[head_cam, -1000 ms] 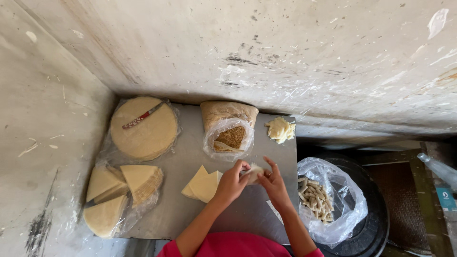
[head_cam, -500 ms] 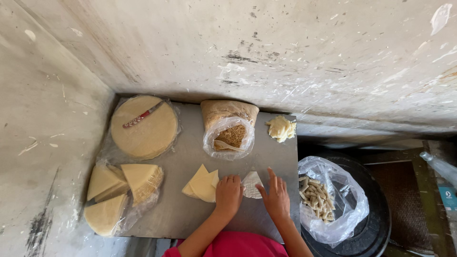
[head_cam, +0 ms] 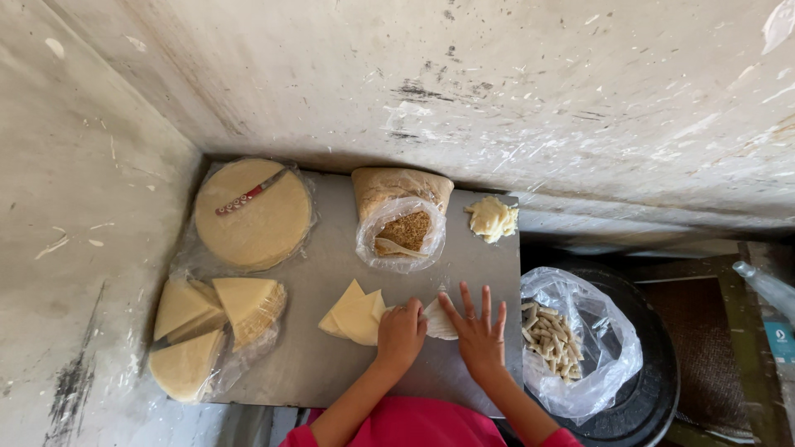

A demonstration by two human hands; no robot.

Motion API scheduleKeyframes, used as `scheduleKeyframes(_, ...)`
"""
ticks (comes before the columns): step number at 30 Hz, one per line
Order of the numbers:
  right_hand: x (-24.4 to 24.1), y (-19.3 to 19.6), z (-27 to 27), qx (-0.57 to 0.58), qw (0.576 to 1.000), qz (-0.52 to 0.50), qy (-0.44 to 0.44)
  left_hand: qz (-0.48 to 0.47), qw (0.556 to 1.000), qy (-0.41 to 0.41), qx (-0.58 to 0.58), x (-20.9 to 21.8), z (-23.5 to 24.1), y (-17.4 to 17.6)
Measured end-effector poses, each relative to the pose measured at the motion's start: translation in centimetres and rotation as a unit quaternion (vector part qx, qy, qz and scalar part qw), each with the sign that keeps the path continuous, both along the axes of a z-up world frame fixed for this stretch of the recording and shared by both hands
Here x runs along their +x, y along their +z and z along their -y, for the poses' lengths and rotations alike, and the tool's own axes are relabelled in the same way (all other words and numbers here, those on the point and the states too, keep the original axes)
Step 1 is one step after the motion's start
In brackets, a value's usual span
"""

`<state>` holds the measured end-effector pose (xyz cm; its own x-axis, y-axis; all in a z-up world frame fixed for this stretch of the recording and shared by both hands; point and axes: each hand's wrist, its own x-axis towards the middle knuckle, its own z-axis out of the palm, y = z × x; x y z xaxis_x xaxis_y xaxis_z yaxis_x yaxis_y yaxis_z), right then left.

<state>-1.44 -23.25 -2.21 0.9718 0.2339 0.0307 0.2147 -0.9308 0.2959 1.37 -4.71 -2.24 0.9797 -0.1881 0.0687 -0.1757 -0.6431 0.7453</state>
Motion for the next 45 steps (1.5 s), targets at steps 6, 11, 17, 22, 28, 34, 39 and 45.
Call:
scheduleKeyframes(6,0.9,0.8,1.7,0.071,0.997,-0.019,-0.006,-0.001,1.000,0.003,0.001,0.1,0.1,-0.4)
scheduleKeyframes(11,1.4,1.7,1.3,0.243,0.967,-0.040,-0.062,-0.021,1.000,-0.001,-0.020,0.2,-0.1,-0.7)
scheduleKeyframes(17,0.5,0.8,-0.2,0.063,0.991,-0.118,-0.018,-0.018,1.000,-0.009,-0.021,0.3,-0.2,-0.8)
scheduleKeyframes(22,0.0,0.3,0.2,0.067,0.997,0.001,0.030,-0.020,1.000,-0.009,-0.012,0.3,-0.1,-1.2)
scheduleKeyframes(28,0.8,1.6,0.6,0.159,0.976,-0.108,-0.107,-0.018,1.000,-0.002,-0.010,0.4,-0.2,-1.1)
scheduleKeyframes(34,0.0,1.6,-0.3,0.225,0.967,-0.095,-0.074,-0.004,1.000,-0.004,-0.007,0.4,-0.2,-1.1)
scheduleKeyframes(39,1.5,1.1,1.9,0.306,0.939,-0.095,-0.124,-0.008,1.000,-0.009,-0.011,0.2,-0.2,-1.0)
scheduleKeyframes(45,1.8,0.9,2.4,0.293,0.948,-0.052,-0.112,-0.003,1.000,-0.001,-0.021,0.3,-0.3,-0.8)
